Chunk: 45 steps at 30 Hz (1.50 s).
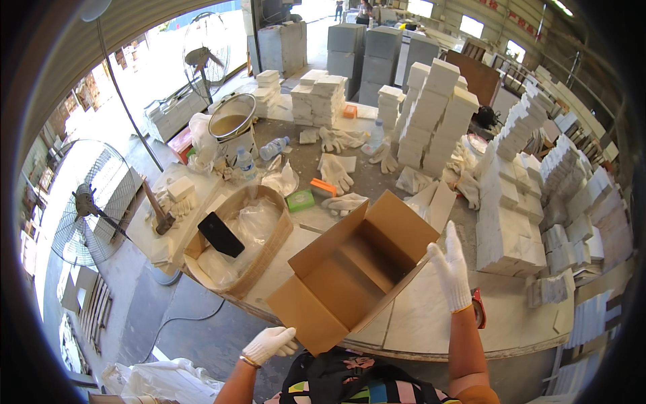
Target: The person puts on white gloves, then folds a flat cardboard piece into a box shape. They use a box cutter to trim the edges and apply tape to seal the box. The finished box is placed on the table.
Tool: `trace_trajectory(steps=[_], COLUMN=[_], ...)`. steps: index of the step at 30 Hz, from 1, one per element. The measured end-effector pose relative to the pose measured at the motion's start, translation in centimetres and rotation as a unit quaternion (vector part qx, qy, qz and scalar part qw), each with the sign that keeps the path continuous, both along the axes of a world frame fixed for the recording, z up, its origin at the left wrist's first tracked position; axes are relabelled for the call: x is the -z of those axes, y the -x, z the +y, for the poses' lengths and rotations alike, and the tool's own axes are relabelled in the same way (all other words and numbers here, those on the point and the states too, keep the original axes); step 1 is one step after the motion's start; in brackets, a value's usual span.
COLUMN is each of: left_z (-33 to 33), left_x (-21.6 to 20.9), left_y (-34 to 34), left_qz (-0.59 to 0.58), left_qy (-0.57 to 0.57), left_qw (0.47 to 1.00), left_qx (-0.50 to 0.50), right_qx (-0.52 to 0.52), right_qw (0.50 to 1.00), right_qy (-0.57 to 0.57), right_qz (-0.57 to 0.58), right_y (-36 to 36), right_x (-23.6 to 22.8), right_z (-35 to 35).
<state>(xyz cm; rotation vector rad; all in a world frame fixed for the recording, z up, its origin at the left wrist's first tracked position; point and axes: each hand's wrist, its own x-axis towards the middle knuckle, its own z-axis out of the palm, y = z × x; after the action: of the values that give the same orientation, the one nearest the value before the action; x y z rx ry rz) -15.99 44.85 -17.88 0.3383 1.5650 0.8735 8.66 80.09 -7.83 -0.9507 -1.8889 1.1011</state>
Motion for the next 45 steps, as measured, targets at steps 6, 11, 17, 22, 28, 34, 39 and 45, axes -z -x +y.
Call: trace_trajectory(steps=[6,11,17,22,28,34,39,45], left_z=[5.4,15.8,22.0,22.3,18.9,17.0,15.4,12.8], left_x=[-13.2,-13.5,-8.8,-8.3,-2.9,-1.3,-3.4,-5.1], left_y=[4.6,5.4,8.1,10.8,16.0,15.0,14.5,17.6], left_qz=[0.521,0.65,0.542,0.421,0.084,0.358,0.441,0.531], left_qy=[-0.177,-0.254,-0.161,-0.195,-0.086,-0.111,-0.2,-0.148], left_qw=[0.833,0.714,0.77,0.835,0.988,0.913,0.872,0.833], left_qx=[-0.066,0.063,0.296,0.295,0.102,0.16,0.069,0.049], right_qx=[0.004,0.04,0.047,0.007,0.033,0.021,0.012,-0.026], right_qw=[0.998,0.982,0.93,0.917,0.869,0.808,0.834,0.874], right_qy=[0.066,0.175,0.363,0.378,0.427,0.521,0.498,0.451], right_qz=[-0.007,0.06,0.025,0.13,0.25,0.274,0.238,0.18], right_y=[0.9,1.7,1.5,-0.8,-2.9,-7.1,-3.9,2.2], right_x=[3.2,1.9,1.8,5.1,5.5,17.8,16.7,12.9], right_z=[-5.2,-6.9,-9.1,-7.5,-6.9,-6.6,-6.9,-6.0])
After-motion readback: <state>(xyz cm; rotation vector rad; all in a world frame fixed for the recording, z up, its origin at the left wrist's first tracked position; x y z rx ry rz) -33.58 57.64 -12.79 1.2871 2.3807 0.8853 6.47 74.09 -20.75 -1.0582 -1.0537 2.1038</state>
